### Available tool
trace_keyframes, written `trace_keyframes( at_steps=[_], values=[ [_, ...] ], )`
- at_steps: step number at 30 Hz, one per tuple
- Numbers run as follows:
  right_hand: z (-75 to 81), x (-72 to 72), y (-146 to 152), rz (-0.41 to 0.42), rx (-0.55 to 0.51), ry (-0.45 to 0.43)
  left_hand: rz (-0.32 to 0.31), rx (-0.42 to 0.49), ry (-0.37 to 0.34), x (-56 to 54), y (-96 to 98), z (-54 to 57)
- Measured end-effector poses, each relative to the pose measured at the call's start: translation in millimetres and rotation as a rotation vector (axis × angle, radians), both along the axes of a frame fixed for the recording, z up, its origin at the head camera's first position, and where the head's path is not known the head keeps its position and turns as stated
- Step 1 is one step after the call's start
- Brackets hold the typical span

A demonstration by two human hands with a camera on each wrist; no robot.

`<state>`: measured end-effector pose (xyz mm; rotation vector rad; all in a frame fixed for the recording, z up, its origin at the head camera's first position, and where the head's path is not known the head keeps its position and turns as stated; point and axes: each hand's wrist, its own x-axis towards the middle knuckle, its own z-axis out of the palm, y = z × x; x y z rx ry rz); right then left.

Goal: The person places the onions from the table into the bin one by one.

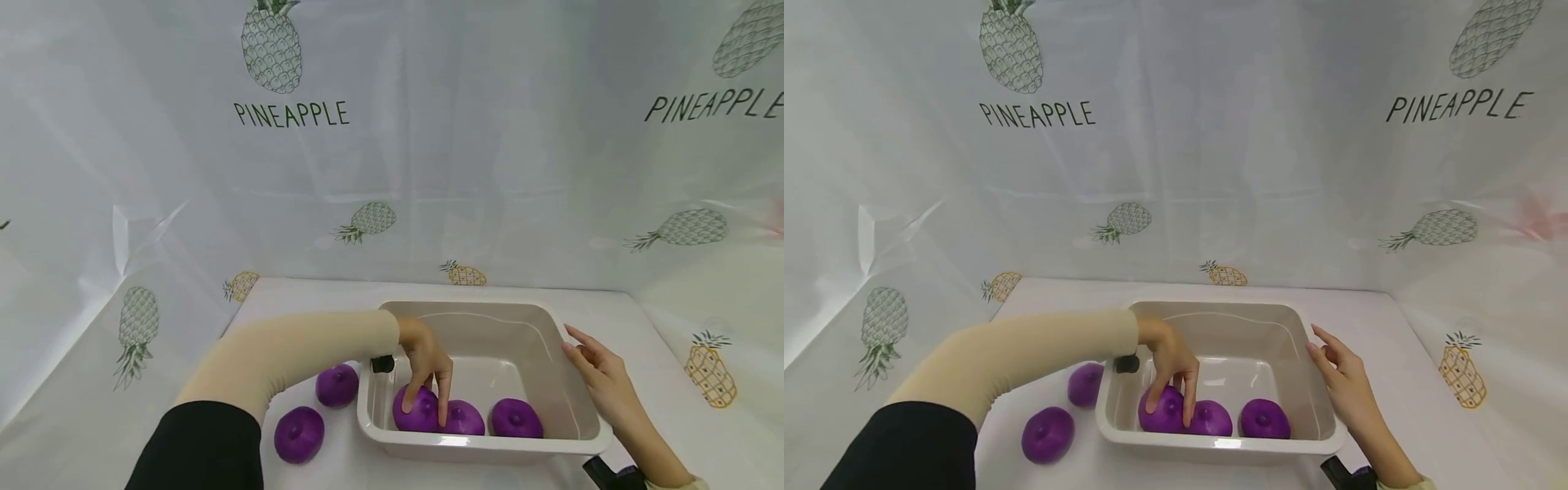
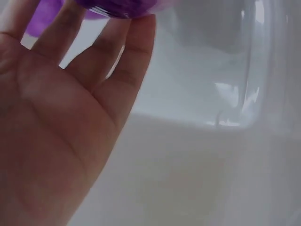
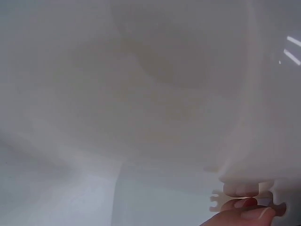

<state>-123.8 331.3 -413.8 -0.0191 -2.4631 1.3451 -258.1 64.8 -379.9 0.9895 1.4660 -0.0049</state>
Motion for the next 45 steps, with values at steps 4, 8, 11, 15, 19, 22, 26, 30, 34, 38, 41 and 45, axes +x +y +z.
trace_keyframes(
  at_steps=[4,8,11,15,19,22,26,30,34,38,41,45],
  values=[
    [-1.0,-0.2,-1,0.003,0.002,-0.002,0.016,-0.013,-0.033,2.5,-0.2,-12.1],
    [-0.4,-0.3,-1,-0.002,0.011,0.004,0.002,-0.009,0.004,3.3,0.0,-19.0],
    [0.4,-0.2,-1,-0.003,0.010,0.004,-0.006,-0.013,0.032,3.6,0.0,-21.7],
    [0.7,0.3,-1,-0.004,0.002,0.000,0.007,-0.018,0.037,4.1,0.0,-24.7],
    [1.4,0.4,-1,0.000,-0.010,-0.005,0.002,-0.016,0.038,4.4,0.8,-27.8],
    [1.5,0.2,-1,0.004,-0.017,-0.006,-0.018,-0.006,0.044,4.8,1.3,-30.0],
    [1.2,0.0,-1,0.004,-0.016,-0.003,-0.030,0.016,0.048,5.5,2.0,-32.2],
    [0.0,0.4,0,0.003,-0.020,-0.002,-0.025,0.032,0.048,6.5,3.1,-34.3],
    [-1.5,0.8,0,0.004,-0.021,0.007,0.021,0.016,0.062,7.0,1.8,-36.3],
    [-2.1,0.6,-1,0.003,-0.020,0.007,0.075,-0.009,0.083,6.2,-1.4,-36.2],
    [-1.7,0.6,-1,0.000,-0.011,0.008,0.091,-0.014,0.080,5.6,-2.2,-34.8],
    [-0.4,0.9,-1,-0.008,0.013,0.009,0.098,-0.008,0.057,4.3,-1.5,-33.3]
  ],
)
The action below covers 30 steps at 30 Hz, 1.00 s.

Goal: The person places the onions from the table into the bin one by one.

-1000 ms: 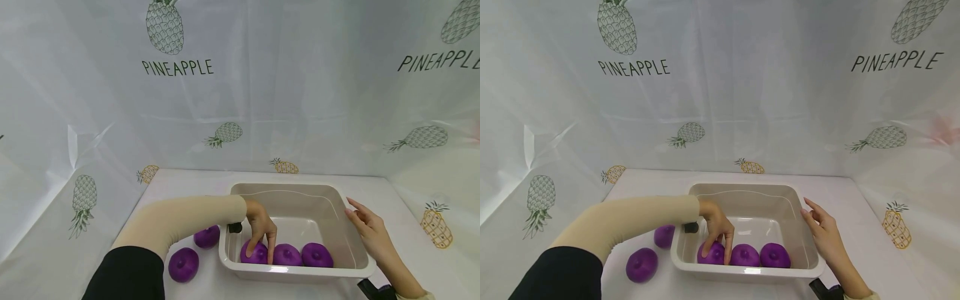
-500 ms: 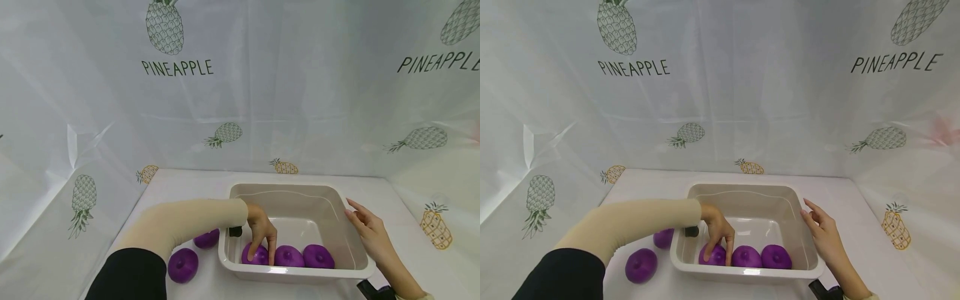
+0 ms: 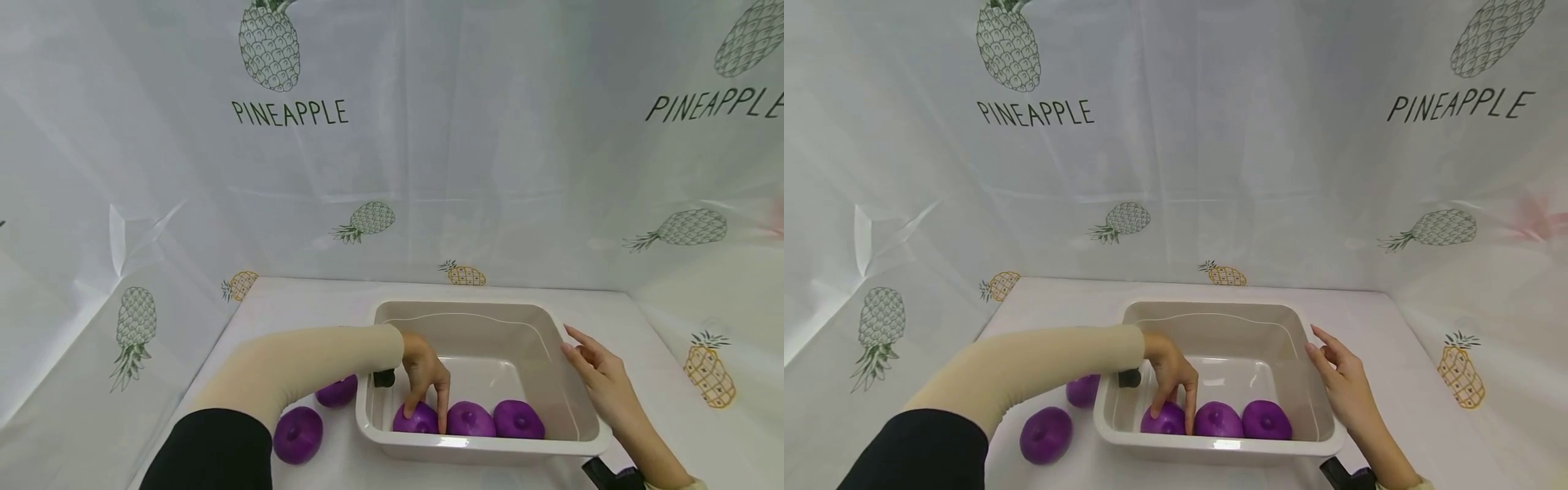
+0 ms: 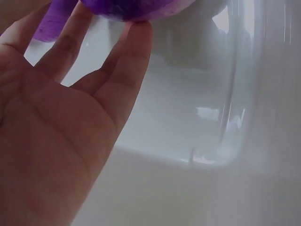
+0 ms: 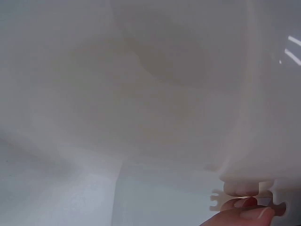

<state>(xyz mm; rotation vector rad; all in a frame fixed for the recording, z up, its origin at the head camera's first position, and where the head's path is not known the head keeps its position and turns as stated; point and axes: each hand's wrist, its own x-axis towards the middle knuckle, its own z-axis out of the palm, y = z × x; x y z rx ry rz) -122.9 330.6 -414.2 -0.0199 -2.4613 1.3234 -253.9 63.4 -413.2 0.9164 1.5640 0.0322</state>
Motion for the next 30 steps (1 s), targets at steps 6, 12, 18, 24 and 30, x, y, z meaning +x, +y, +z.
trace_keyframes(
  at_steps=[6,12,18,24,30],
  values=[
    [0.2,-0.4,-1,-0.001,0.008,-0.009,0.032,-0.001,-0.051,-3.2,-1.4,2.4],
    [-1.1,-0.6,0,-0.005,0.015,-0.008,0.063,0.017,-0.038,-6.6,0.4,13.2],
    [-1.9,-1.0,0,0.000,-0.008,-0.014,-0.001,0.087,0.024,-7.1,2.4,36.8],
    [-2.8,-1.2,1,-0.004,0.015,-0.032,-0.071,0.271,0.056,-6.1,-4.9,68.3],
    [-2.9,-2.6,1,-0.009,0.009,-0.057,-0.028,0.482,0.117,-14.2,-31.6,103.0]
  ],
)
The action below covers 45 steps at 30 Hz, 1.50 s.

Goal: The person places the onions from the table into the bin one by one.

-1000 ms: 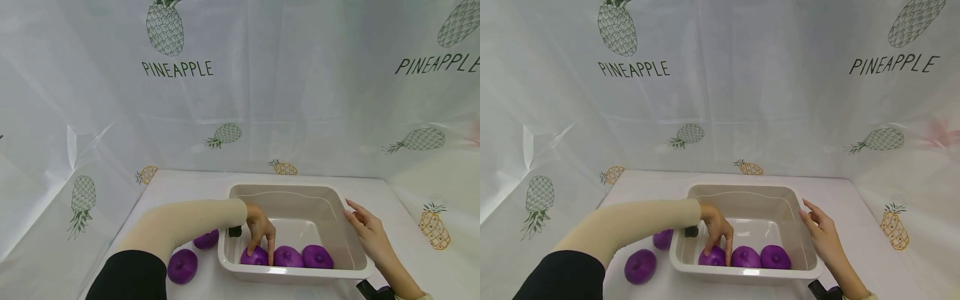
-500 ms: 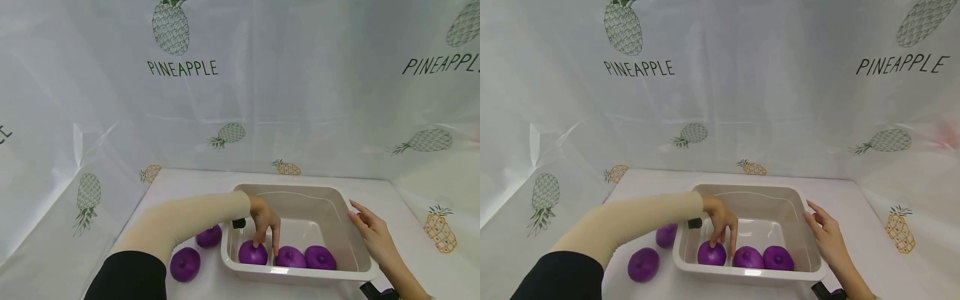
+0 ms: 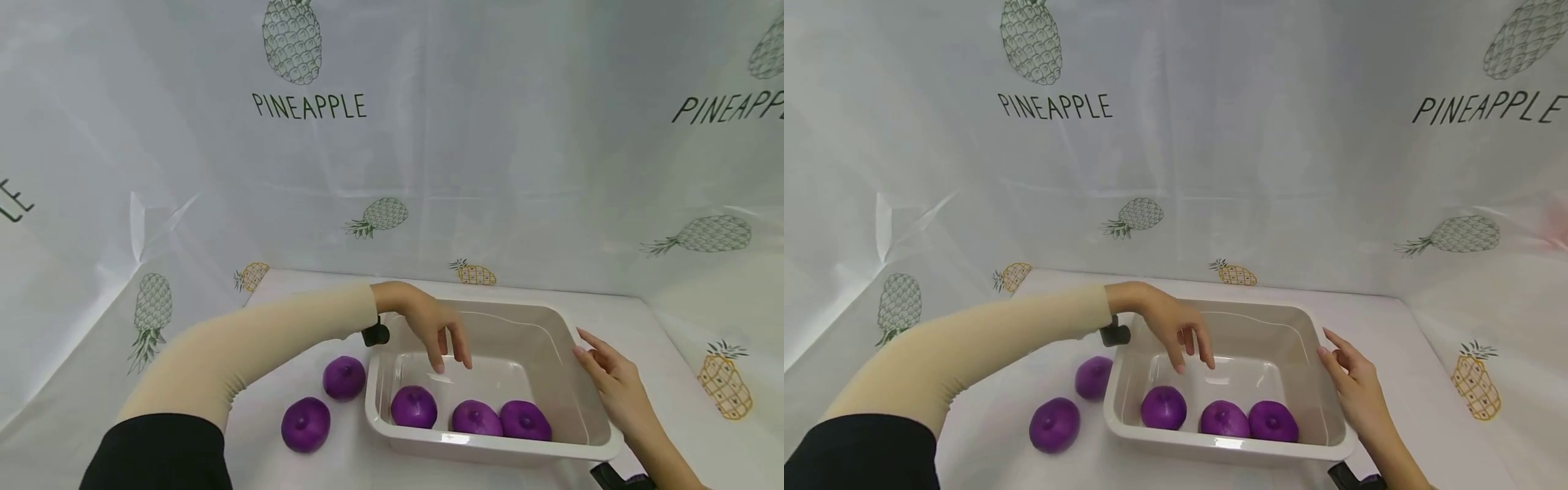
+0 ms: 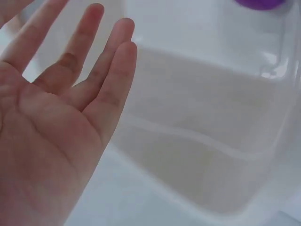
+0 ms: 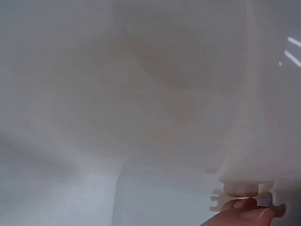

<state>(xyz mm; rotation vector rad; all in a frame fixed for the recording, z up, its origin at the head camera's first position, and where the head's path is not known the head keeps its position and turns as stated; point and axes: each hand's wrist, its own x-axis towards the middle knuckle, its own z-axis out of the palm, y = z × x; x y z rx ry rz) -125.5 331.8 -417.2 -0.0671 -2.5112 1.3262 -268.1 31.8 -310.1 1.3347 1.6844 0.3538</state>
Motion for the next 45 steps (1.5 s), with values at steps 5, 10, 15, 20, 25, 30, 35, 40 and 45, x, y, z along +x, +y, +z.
trace_keyframes(
  at_steps=[5,10,15,20,25,30,35,40,45],
  values=[
    [-0.9,-1.1,0,0.001,0.000,0.002,0.065,0.144,0.025,-7.7,-31.6,19.3],
    [-1.0,-0.7,-1,0.000,-0.003,0.016,0.146,0.196,0.012,-10.2,-65.9,28.6],
    [-1.8,2.4,-2,-0.006,-0.004,0.004,0.231,0.270,0.022,-11.5,-101.3,27.1],
    [-3.6,3.4,-2,-0.016,-0.003,0.014,0.322,0.318,0.023,-14.6,-135.0,18.2],
    [-6.4,3.9,0,-0.019,-0.006,0.026,0.428,0.328,0.047,-13.2,-164.3,7.9],
    [-7.7,3.9,0,-0.017,-0.018,0.025,0.517,0.353,0.040,-12.2,-188.6,-16.9],
    [-7.9,2.4,0,-0.007,-0.033,0.020,0.604,0.396,0.003,-7.8,-207.2,-54.1],
    [-5.8,0.8,0,0.001,-0.019,0.024,0.675,0.407,-0.015,-5.3,-217.9,-86.7],
    [-3.4,-0.4,0,-0.003,0.006,0.015,0.719,0.411,-0.029,-6.8,-221.0,-104.2]
  ],
)
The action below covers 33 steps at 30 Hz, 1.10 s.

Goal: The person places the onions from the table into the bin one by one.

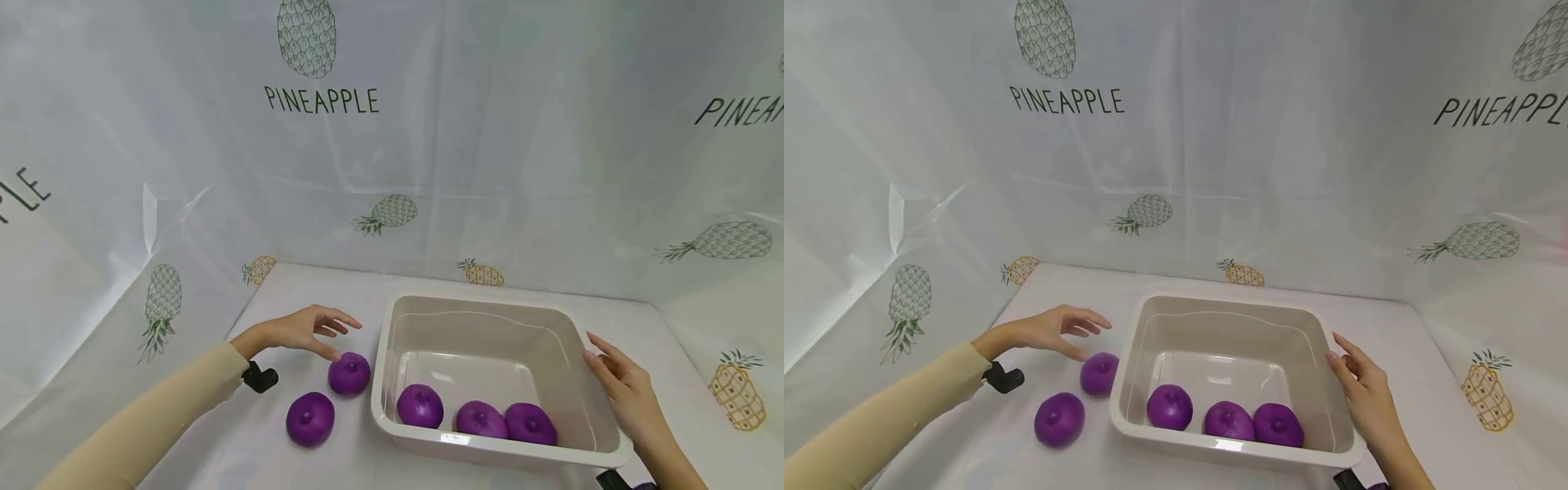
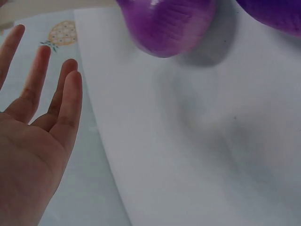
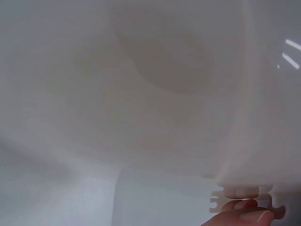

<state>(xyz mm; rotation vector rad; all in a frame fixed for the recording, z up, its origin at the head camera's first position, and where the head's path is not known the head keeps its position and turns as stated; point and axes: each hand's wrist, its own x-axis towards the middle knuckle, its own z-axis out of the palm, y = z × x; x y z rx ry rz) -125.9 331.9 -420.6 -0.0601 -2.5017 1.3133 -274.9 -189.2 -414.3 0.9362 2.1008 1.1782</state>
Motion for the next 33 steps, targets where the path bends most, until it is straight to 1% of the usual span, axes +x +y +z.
trace_keyframes(
  at_steps=[6,12,17,20,23,26,33],
  values=[
    [0.9,-1.1,0,-0.009,-0.003,-0.007,-0.010,-0.005,-0.020,-2.8,0.9,-17.8],
    [2.9,0.3,0,0.001,-0.003,-0.014,-0.026,-0.025,-0.036,-5.5,0.8,-35.2],
    [2.8,-0.1,0,0.011,-0.007,-0.010,-0.054,-0.065,-0.064,-6.0,0.2,-42.4],
    [2.1,-1.1,0,0.017,-0.006,-0.002,-0.075,-0.079,-0.097,-5.4,0.5,-47.4],
    [1.7,-1.8,0,0.019,-0.011,0.004,-0.103,-0.086,-0.130,-4.8,1.4,-54.6],
    [1.8,-1.9,0,0.018,-0.010,0.006,-0.128,-0.093,-0.140,-3.9,3.2,-60.4],
    [0.8,-1.2,0,0.015,-0.019,0.006,-0.150,-0.082,-0.160,-3.9,6.6,-65.2]
  ],
)
